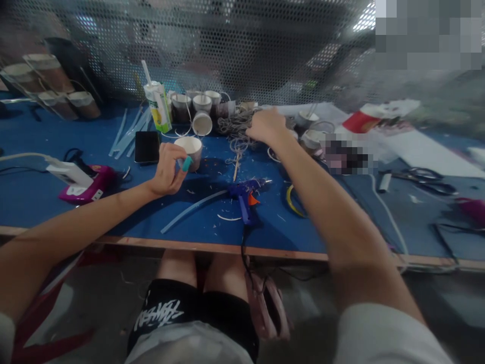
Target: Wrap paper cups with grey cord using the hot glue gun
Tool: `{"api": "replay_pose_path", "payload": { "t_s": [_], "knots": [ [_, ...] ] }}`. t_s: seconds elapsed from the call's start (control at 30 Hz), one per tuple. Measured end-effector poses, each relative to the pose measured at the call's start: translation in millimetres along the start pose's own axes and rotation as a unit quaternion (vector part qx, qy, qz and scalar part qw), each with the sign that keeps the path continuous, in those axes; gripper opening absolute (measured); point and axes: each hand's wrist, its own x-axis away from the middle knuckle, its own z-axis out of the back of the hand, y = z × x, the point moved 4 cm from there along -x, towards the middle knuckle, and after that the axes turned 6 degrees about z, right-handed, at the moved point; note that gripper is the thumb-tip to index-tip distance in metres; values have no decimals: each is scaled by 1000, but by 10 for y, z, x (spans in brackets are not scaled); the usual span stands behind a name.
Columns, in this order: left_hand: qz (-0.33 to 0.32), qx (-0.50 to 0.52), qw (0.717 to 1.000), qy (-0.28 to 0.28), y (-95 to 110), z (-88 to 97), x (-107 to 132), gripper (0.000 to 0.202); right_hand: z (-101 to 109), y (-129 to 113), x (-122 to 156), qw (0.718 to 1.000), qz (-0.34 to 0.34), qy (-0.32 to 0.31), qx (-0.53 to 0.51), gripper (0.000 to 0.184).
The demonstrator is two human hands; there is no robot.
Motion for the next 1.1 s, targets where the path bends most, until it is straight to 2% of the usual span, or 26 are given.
{"api": "replay_pose_path", "payload": {
  "t_s": [0.03, 0.07, 0.13, 0.2, 0.23, 0.27, 0.37, 0.43, 0.5, 0.57, 0.67, 0.7, 0.73, 0.8, 0.83, 0.87, 0.93, 1.0, 1.07, 1.1],
  "knots": [
    [12, -12, 1000, 19, -2, 22, 3, 20, 8, -86, 91, 999, -9, -30, -10, 31],
    [38, -26, 998, 43, -22, 46, 9, 24, -49, -196, 185, 991, 2, -113, -71, 32],
    [129, -50, 987, 83, -117, 76, 41, 35, -197, -413, 365, 943, 18, -253, -218, 39],
    [254, -45, 963, 84, -276, 43, 103, 44, -338, -549, 457, 890, 21, -315, -330, 46],
    [316, -33, 945, 73, -363, 3, 144, 49, -391, -561, 452, 879, 16, -308, -363, 47],
    [375, -15, 926, 50, -445, -55, 188, 55, -428, -533, 414, 882, 7, -277, -381, 46],
    [462, 30, 887, -6, -586, -215, 266, 94, -414, -290, 217, 931, -33, -117, -343, 44],
    [513, 89, 852, -53, -621, -300, 290, 107, -335, -122, 113, 958, -57, -38, -279, 43],
    [549, 128, 821, -84, -614, -325, 280, 103, -228, -36, 91, 974, -67, 6, -218, 38],
    [569, 130, 807, -89, -593, -299, 246, 91, -92, -63, 192, 982, -65, 46, -169, 32],
    [584, 124, 799, -70, -578, -259, 206, 82, 114, -307, 604, 988, -55, 102, -105, 39],
    [586, 126, 798, -62, -581, -258, 205, 81, 151, -422, 791, 992, -64, 100, -49, 45],
    [587, 128, 797, -53, -590, -261, 209, 80, 144, -529, 990, 993, -95, 66, -1, 52],
    [586, 131, 799, -32, -617, -273, 228, 79, -8, -734, 1387, 984, -154, -81, 50, 63],
    [584, 132, 801, -22, -633, -280, 238, 79, -104, -833, 1564, 974, -166, -136, 71, 67],
    [581, 134, 803, -12, -648, -285, 247, 79, -199, -923, 1708, 968, -168, -164, 86, 66],
    [569, 150, 808, 8, -668, -294, 251, 80, -352, -1042, 1889, 967, -179, -145, 106, 57],
    [558, 184, 809, 28, -672, -301, 238, 81, -479, -1090, 1943, 971, -174, -126, 108, 50],
    [562, 240, 790, 50, -665, -309, 221, 79, -552, -1083, 1892, 976, -148, -120, 109, 46],
    [571, 278, 770, 56, -659, -320, 214, 76, -566, -1062, 1836, 978, -129, -115, 114, 44]
  ]
}}
